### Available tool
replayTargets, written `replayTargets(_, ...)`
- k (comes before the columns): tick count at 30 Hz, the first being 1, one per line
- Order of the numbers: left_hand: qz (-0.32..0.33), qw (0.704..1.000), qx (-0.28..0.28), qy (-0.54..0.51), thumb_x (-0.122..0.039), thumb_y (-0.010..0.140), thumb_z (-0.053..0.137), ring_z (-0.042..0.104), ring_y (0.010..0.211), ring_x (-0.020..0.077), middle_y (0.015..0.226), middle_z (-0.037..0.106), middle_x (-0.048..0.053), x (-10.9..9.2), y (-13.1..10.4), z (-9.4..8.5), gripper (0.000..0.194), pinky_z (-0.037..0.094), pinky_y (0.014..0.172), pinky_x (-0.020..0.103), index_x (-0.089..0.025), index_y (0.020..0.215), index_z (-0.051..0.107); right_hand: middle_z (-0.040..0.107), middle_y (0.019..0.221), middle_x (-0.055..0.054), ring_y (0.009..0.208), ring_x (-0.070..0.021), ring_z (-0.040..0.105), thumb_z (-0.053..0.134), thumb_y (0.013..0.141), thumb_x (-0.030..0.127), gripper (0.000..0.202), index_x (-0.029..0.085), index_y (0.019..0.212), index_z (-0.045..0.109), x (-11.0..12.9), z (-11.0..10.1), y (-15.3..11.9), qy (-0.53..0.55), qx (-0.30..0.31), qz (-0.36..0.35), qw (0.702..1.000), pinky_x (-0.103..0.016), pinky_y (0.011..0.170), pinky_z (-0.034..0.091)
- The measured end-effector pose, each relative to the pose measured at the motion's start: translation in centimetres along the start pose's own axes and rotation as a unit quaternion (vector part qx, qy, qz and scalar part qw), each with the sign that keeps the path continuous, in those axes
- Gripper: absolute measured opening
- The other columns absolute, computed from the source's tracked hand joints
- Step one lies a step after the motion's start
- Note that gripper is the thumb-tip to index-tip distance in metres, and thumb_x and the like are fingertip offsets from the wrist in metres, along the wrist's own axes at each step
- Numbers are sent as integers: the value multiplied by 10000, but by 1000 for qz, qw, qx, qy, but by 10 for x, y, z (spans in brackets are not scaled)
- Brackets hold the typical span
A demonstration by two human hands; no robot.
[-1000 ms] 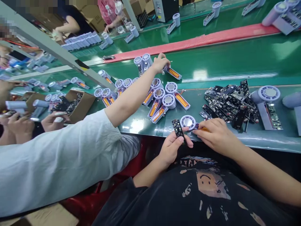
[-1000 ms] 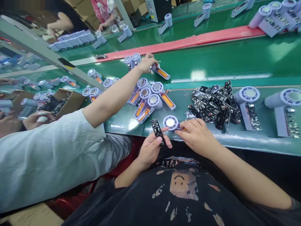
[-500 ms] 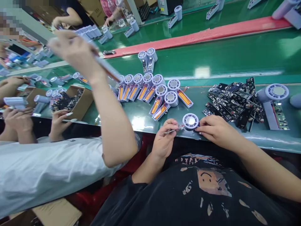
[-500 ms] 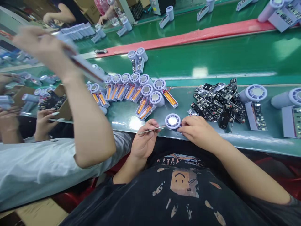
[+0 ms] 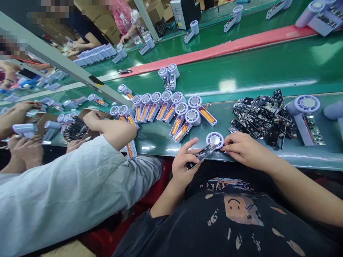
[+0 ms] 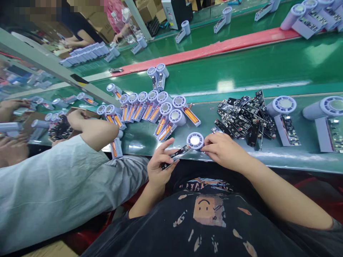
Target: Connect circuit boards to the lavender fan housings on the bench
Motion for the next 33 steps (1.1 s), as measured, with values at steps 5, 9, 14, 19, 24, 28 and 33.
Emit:
replayTargets(5, -37, 999, -5, -30, -236, 992, 633, 805, 825, 189, 1301, 737, 83, 3, -9, -9, 175, 659, 775, 359, -213, 904, 483, 693, 1026, -77, 951, -217, 608, 539, 996, 228, 261, 252, 1061, 790, 0, 1, 0, 31, -3, 11, 999, -384, 836, 463)
replayTargets(9, -64, 997, 5, -30, -286, 1005, 615, 736, 598, 110, 895, 810, -12, 7, -15, -14, 70, 594, 588, 220, -240, 1023, 565, 705, 1013, -73, 961, -216, 616, 548, 998, 239, 247, 249, 1037, 792, -1, 2, 0, 67, -11, 11, 998, -386, 848, 462)
replayTargets(14, -59, 993, 88, 48, -195, 1016, 536, 741, 766, 106, 1077, 782, 36, 7, -22, -11, 370, 610, 783, 278, -316, 1357, 613, 715, 998, -50, 934, -205, 622, 583, 986, 251, 200, 264, 1007, 782, 3, 6, 1, 87, -24, 60, 994, -378, 833, 437)
replayTargets(19, -144, 975, 167, -34, -441, 963, 605, 736, 1019, 221, 1284, 673, 135, 3, -31, 0, 477, 613, 889, 372, -254, 1402, 596, 712, 939, -15, 919, -206, 614, 632, 964, 238, 152, 288, 933, 772, 22, 11, 0, 25, -81, 135, 987, -383, 824, 363)
replayTargets(24, -216, 970, 37, -102, -330, 997, 617, 768, 770, 129, 1026, 780, 32, 5, -37, 12, 254, 617, 805, 286, -249, 1237, 599, 712, 952, -8, 895, -195, 613, 626, 969, 214, 143, 254, 915, 753, 35, 18, -1, -3, -141, 155, 978, -366, 808, 347)
replayTargets(28, -280, 956, 41, -73, -339, 961, 668, 787, 876, 166, 1025, 800, 52, 6, -30, 16, 438, 610, 865, 294, -235, 1367, 542, 712, 935, 3, 883, -196, 616, 664, 943, 198, 108, 240, 882, 742, 38, 17, 1, 0, -135, 151, 979, -355, 801, 329)
replayTargets(33, -294, 953, 57, 46, -258, 963, 597, 792, 827, 164, 1063, 792, 61, 4, -21, 13, 192, 610, 800, 255, -184, 1112, 692, 689, 836, 6, 815, -201, 595, 686, 922, 205, 123, 224, 809, 731, 41, 13, 9, -43, -93, 149, 984, -349, 751, 290)
Point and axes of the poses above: each hand's wrist, its own y-axis towards the middle knuckle, its own z-axis out of the palm, x = y × z, the point moved 1 cm from there along y, towards the middle knuckle
